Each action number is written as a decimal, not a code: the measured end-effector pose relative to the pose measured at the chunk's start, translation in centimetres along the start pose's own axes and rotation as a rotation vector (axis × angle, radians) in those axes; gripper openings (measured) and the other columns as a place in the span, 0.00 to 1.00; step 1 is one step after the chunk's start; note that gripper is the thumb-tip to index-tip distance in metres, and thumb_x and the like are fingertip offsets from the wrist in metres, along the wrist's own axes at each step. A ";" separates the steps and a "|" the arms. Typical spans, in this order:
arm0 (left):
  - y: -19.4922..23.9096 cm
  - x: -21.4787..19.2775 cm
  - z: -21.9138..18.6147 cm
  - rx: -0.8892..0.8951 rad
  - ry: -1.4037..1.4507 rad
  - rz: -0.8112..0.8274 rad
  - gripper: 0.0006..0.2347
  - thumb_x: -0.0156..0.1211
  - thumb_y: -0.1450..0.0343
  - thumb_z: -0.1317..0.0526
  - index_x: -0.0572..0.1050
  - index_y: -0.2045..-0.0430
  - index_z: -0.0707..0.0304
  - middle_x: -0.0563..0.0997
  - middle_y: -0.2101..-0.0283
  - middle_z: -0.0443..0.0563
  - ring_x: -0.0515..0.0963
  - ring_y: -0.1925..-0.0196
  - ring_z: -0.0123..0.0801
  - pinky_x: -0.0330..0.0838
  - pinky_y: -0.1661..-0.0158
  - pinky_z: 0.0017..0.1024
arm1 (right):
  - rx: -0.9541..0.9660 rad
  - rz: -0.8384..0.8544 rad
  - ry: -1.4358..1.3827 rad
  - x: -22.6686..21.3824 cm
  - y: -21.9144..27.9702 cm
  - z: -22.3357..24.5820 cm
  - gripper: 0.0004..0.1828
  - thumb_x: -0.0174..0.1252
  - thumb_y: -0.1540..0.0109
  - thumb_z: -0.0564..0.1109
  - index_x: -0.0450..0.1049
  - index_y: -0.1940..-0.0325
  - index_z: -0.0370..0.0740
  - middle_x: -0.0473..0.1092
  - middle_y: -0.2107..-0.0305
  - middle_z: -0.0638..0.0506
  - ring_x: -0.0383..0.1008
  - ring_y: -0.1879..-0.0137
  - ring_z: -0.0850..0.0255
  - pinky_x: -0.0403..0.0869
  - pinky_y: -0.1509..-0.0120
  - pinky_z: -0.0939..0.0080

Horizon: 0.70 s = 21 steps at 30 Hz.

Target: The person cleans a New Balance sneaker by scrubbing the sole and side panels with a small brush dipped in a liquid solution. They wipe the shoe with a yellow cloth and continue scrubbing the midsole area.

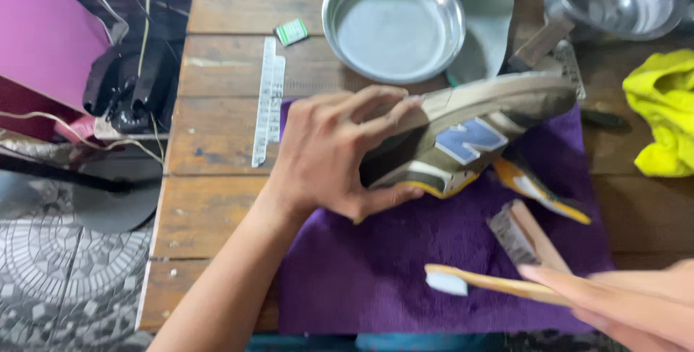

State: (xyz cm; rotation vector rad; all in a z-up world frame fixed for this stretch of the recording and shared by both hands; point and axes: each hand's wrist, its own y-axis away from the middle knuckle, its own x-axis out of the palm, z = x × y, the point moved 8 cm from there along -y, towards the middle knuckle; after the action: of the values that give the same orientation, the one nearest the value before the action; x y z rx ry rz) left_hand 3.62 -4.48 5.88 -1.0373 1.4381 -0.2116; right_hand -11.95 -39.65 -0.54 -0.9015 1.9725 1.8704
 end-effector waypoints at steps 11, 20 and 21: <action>-0.2 0.0 0.3 -0.016 0.080 0.032 0.32 0.63 0.31 0.32 0.80 0.38 0.52 0.87 0.38 0.54 0.92 0.46 0.47 0.82 0.53 0.45 | 0.055 -1.233 0.139 -26.7 -6.3 0.3 0.11 0.58 0.21 0.57 0.85 0.49 0.60 0.83 0.55 0.64 0.86 0.50 0.46 0.78 0.55 0.37; 0.1 0.0 0.7 0.001 0.135 0.057 0.34 0.62 0.31 0.34 0.80 0.37 0.57 0.87 0.37 0.56 0.91 0.43 0.48 0.79 0.55 0.43 | 0.061 -1.005 0.267 -28.3 -12.6 3.2 0.13 0.53 0.27 0.59 0.84 0.55 0.65 0.77 0.62 0.59 0.86 0.59 0.40 0.81 0.61 0.33; 0.0 -0.1 0.8 0.012 0.140 0.061 0.34 0.62 0.32 0.34 0.79 0.36 0.56 0.87 0.36 0.55 0.92 0.45 0.47 0.78 0.57 0.42 | 0.055 -0.990 0.251 -28.7 -12.6 3.4 0.13 0.53 0.28 0.57 0.84 0.56 0.63 0.77 0.62 0.57 0.86 0.58 0.39 0.80 0.60 0.32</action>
State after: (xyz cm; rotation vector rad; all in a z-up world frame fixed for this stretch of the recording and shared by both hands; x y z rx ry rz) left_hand 4.35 -4.06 5.76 -0.9830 1.5908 -0.2533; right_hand 16.95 -28.92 5.98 -1.7302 1.2433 1.1459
